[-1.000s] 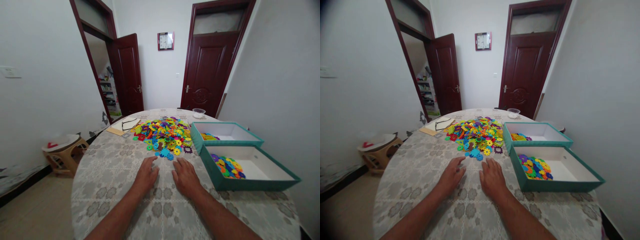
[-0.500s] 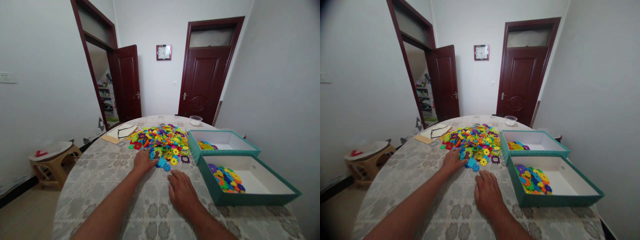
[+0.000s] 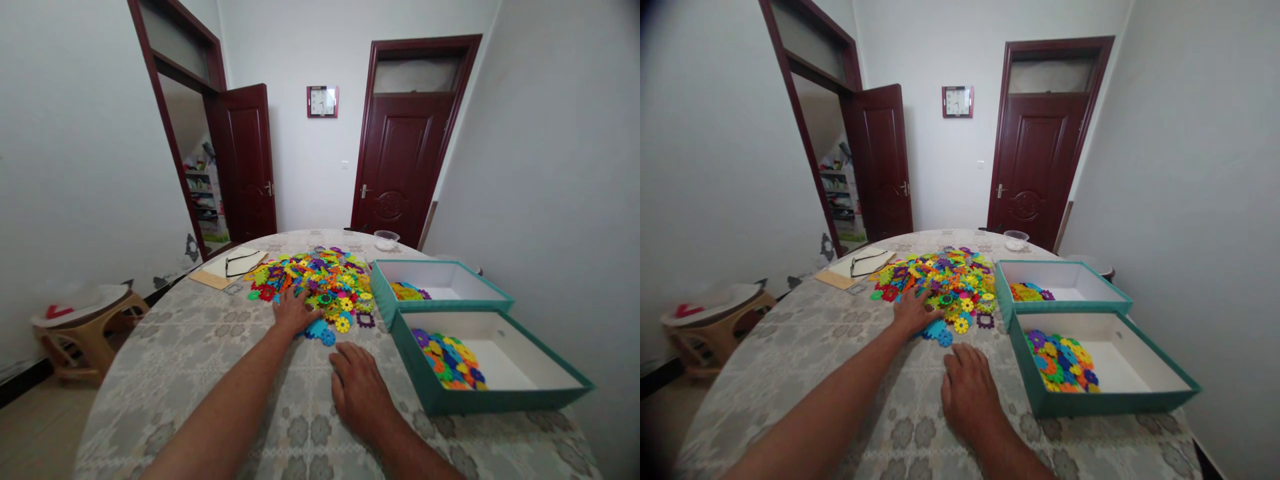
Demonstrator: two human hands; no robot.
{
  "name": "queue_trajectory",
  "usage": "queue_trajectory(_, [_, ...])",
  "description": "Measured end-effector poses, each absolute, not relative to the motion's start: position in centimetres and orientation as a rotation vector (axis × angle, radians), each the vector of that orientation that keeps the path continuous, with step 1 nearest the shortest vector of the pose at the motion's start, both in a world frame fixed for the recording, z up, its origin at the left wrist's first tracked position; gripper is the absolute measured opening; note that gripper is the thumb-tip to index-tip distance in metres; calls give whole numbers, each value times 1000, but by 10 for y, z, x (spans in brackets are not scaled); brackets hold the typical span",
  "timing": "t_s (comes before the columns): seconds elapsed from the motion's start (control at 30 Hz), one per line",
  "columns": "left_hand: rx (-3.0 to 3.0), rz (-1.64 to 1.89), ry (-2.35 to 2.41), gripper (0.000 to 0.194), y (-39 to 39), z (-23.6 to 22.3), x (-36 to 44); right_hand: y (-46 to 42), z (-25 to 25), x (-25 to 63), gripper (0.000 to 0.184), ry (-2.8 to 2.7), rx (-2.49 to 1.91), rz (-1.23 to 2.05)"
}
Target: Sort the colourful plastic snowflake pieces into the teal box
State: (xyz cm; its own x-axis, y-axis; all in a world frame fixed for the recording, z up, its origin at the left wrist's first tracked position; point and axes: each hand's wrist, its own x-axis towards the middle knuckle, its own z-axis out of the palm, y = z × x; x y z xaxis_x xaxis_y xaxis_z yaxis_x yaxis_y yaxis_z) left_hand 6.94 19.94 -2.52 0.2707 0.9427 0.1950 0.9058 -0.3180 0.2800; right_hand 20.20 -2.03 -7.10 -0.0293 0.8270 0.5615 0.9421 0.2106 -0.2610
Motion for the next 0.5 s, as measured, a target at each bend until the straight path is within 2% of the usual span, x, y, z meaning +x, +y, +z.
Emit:
queue_trajectory(0.2, [2493,524,1704,65,182,-26,69,-20,-70,203,35,-1882,-1637,-242])
queue_trajectory(0.5, [2513,564,1580,59,144,-21,64,-18,-67,207,36,-1872,-1587,-176])
